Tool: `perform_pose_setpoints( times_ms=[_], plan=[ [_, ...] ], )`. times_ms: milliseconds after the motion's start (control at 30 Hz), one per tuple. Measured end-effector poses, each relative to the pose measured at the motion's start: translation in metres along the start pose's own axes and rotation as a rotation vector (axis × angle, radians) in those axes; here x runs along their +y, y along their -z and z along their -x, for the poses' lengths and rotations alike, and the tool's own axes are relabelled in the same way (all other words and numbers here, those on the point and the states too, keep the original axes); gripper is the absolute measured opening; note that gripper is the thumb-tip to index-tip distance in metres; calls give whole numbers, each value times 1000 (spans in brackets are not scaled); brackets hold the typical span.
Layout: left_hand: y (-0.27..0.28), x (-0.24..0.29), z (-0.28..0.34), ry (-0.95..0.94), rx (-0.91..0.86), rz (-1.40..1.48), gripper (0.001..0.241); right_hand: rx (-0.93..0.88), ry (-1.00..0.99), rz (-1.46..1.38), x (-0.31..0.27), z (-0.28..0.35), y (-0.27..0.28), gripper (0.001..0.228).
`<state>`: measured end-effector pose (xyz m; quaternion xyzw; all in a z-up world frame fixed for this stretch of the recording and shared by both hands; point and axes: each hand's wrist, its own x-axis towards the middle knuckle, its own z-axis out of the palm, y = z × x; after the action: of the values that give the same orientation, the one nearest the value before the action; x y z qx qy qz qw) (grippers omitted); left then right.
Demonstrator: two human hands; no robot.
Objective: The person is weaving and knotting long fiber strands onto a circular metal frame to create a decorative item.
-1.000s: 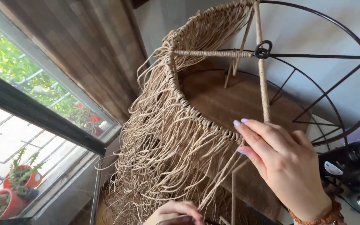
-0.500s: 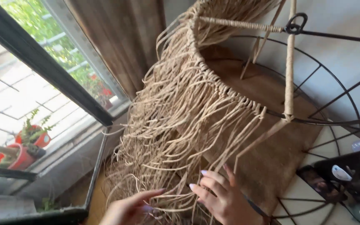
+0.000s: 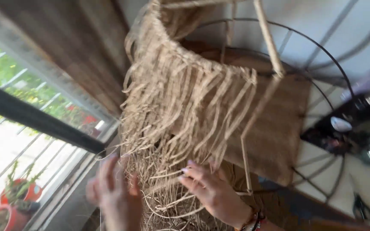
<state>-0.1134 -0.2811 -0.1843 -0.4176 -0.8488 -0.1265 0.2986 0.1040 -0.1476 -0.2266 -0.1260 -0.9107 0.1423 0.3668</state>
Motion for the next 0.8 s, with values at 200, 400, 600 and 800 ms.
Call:
perform_pose_setpoints(
  times_ms=[200,400,600,800],
  plan=[
    [44,107,21,-403,71,816,30,-361,-120,-155,-38,65,41,55],
    [52,177,69,-683,-241,1307,28,-194,-411,203,-50,216,77,76],
    [39,258,143,-706,-803,1514,22,129,-850,237,-76,322,152,58],
    [30,347,244,-762,-1102,1501,20,239,-1239,336,-85,448,184,60]
  ],
)
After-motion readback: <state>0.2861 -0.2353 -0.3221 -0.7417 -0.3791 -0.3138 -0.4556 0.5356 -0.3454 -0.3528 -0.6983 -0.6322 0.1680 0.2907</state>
